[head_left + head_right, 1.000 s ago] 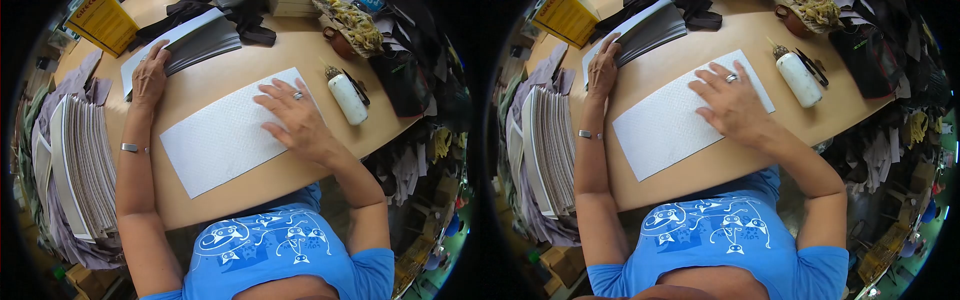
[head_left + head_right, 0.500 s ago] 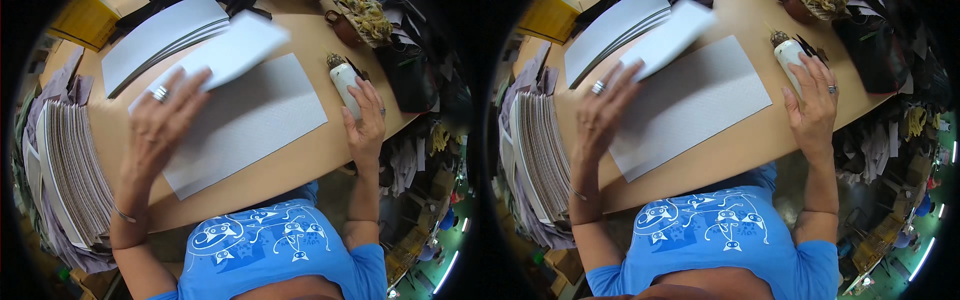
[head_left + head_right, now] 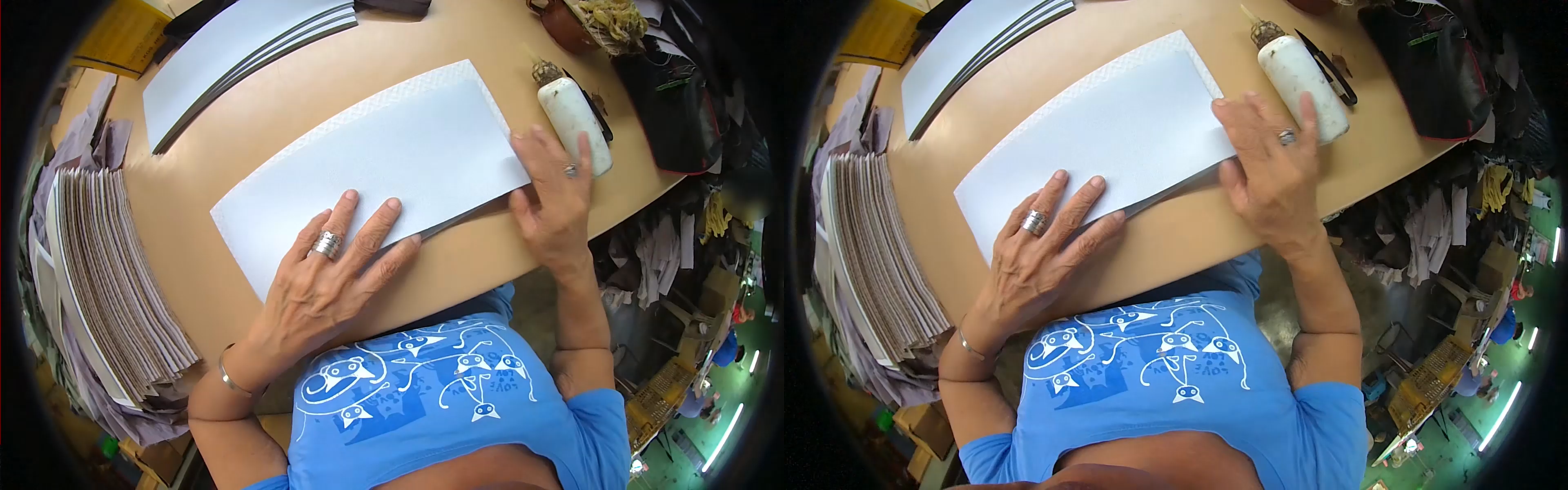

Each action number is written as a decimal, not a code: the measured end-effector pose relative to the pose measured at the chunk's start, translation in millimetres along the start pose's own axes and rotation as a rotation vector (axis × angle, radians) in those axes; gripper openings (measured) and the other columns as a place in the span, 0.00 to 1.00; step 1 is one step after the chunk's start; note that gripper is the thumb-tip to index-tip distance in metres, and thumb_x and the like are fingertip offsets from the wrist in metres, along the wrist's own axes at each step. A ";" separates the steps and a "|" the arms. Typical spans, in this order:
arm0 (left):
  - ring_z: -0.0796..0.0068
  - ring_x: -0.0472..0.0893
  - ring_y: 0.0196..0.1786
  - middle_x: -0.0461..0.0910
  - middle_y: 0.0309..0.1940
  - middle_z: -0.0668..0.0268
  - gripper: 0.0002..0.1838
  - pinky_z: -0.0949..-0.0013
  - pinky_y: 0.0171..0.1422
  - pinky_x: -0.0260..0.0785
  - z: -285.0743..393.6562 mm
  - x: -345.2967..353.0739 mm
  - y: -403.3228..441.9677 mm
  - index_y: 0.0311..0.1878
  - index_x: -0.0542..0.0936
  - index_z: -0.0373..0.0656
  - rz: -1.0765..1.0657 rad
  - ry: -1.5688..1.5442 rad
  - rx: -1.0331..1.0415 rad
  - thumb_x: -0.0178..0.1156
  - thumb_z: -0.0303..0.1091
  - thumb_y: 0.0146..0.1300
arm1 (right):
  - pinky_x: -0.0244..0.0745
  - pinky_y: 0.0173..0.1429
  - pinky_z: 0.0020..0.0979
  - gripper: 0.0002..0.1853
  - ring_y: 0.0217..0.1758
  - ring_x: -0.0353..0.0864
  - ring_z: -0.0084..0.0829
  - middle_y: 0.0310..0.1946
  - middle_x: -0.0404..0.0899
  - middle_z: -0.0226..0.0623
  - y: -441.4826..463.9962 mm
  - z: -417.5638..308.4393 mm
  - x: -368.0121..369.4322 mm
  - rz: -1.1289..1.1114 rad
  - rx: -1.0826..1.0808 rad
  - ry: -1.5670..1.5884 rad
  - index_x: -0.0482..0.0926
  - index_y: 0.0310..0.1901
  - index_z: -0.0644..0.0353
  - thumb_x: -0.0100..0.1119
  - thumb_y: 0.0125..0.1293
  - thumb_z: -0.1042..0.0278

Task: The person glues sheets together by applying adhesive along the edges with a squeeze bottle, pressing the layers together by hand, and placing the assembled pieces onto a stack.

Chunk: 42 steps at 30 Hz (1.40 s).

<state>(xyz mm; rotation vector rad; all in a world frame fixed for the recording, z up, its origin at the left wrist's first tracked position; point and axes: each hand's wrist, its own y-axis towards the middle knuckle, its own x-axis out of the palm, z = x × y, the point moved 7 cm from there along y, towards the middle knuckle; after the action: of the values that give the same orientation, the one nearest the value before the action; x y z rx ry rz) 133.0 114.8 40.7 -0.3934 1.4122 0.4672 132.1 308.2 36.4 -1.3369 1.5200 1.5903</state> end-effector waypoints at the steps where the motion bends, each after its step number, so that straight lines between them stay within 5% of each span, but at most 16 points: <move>1: 0.57 0.66 0.63 0.65 0.63 0.66 0.24 0.60 0.63 0.61 0.3 1.8 0.0 0.57 0.71 0.58 0.003 -0.007 0.001 0.53 0.30 0.54 | 0.44 0.70 0.50 0.31 0.60 0.68 0.36 0.53 0.74 0.34 0.8 3.2 -7.4 0.040 0.008 -0.063 0.68 0.57 0.56 0.60 0.45 0.74; 5: 0.57 0.67 0.62 0.66 0.62 0.65 0.27 0.59 0.62 0.62 0.2 4.8 1.7 0.60 0.69 0.59 0.023 -0.015 0.001 0.54 0.30 0.54 | 0.58 0.64 0.43 0.31 0.55 0.72 0.42 0.52 0.74 0.39 -2.0 41.5 -27.7 0.192 0.258 -0.080 0.67 0.58 0.57 0.61 0.48 0.73; 11: 0.60 0.69 0.60 0.69 0.59 0.66 0.28 0.61 0.58 0.64 -5.0 -5.1 7.4 0.60 0.69 0.56 0.018 -0.088 -0.034 0.58 0.32 0.53 | 0.74 0.44 0.33 0.27 0.47 0.76 0.36 0.49 0.74 0.40 -14.9 88.2 -18.0 0.260 0.533 0.448 0.67 0.56 0.61 0.62 0.53 0.73; 17: 0.62 0.67 0.62 0.68 0.60 0.66 0.24 0.58 0.63 0.60 -27.5 -7.4 19.4 0.56 0.70 0.49 0.141 -0.061 -0.067 0.60 0.34 0.53 | 0.74 0.30 0.27 0.24 0.41 0.77 0.30 0.41 0.75 0.36 0.6 118.8 -25.3 0.460 0.605 1.356 0.68 0.51 0.64 0.61 0.56 0.61; 18: 0.62 0.66 0.63 0.67 0.60 0.66 0.25 0.57 0.64 0.58 -32.2 -7.0 22.8 0.57 0.70 0.49 0.133 -0.059 -0.081 0.60 0.35 0.53 | 0.71 0.26 0.25 0.24 0.37 0.78 0.31 0.37 0.76 0.36 4.7 119.4 -25.0 0.476 0.669 1.299 0.69 0.50 0.63 0.58 0.58 0.54; 22: 0.60 0.62 0.65 0.65 0.62 0.68 0.30 0.55 0.68 0.52 -43.2 6.3 24.6 0.61 0.66 0.53 0.106 -0.066 -0.159 0.61 0.37 0.52 | 0.67 0.23 0.25 0.21 0.29 0.77 0.34 0.35 0.77 0.40 20.0 125.8 -4.0 0.282 0.734 1.655 0.72 0.45 0.64 0.56 0.60 0.53; 25: 0.59 0.63 0.65 0.66 0.62 0.67 0.31 0.55 0.68 0.52 -45.0 9.0 22.3 0.61 0.66 0.53 0.157 -0.137 -0.189 0.62 0.36 0.51 | 0.66 0.18 0.22 0.23 0.31 0.78 0.36 0.42 0.77 0.42 16.5 143.8 2.3 0.263 0.751 1.684 0.70 0.50 0.65 0.54 0.62 0.53; 32: 0.63 0.75 0.50 0.74 0.51 0.62 0.18 0.65 0.51 0.70 -56.0 -8.5 20.0 0.47 0.75 0.45 0.411 -0.528 -0.202 0.63 0.24 0.50 | 0.67 0.25 0.27 0.20 0.36 0.77 0.42 0.41 0.77 0.44 19.7 126.4 23.9 0.237 0.765 1.944 0.72 0.45 0.65 0.56 0.61 0.56; 38: 0.79 0.77 0.35 0.78 0.38 0.64 0.10 0.78 0.41 0.71 -76.2 10.8 15.0 0.42 0.75 0.39 0.409 -1.177 -0.398 0.58 0.20 0.57 | 0.67 0.28 0.30 0.19 0.34 0.76 0.41 0.39 0.78 0.43 11.5 128.0 34.0 0.327 0.839 1.880 0.73 0.43 0.65 0.59 0.58 0.57; 42: 0.81 0.76 0.34 0.77 0.35 0.64 0.07 0.78 0.39 0.71 -76.5 15.7 14.9 0.41 0.73 0.39 0.447 -1.446 -0.430 0.54 0.21 0.61 | 0.67 0.28 0.30 0.18 0.35 0.76 0.40 0.39 0.78 0.43 13.3 126.0 33.8 0.317 0.818 1.910 0.73 0.42 0.64 0.60 0.58 0.57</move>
<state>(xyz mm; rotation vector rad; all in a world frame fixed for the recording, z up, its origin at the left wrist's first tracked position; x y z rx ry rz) 62.2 88.5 16.0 0.0026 -0.0453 1.1238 73.9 417.6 -6.7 -2.0047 2.8157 -0.9294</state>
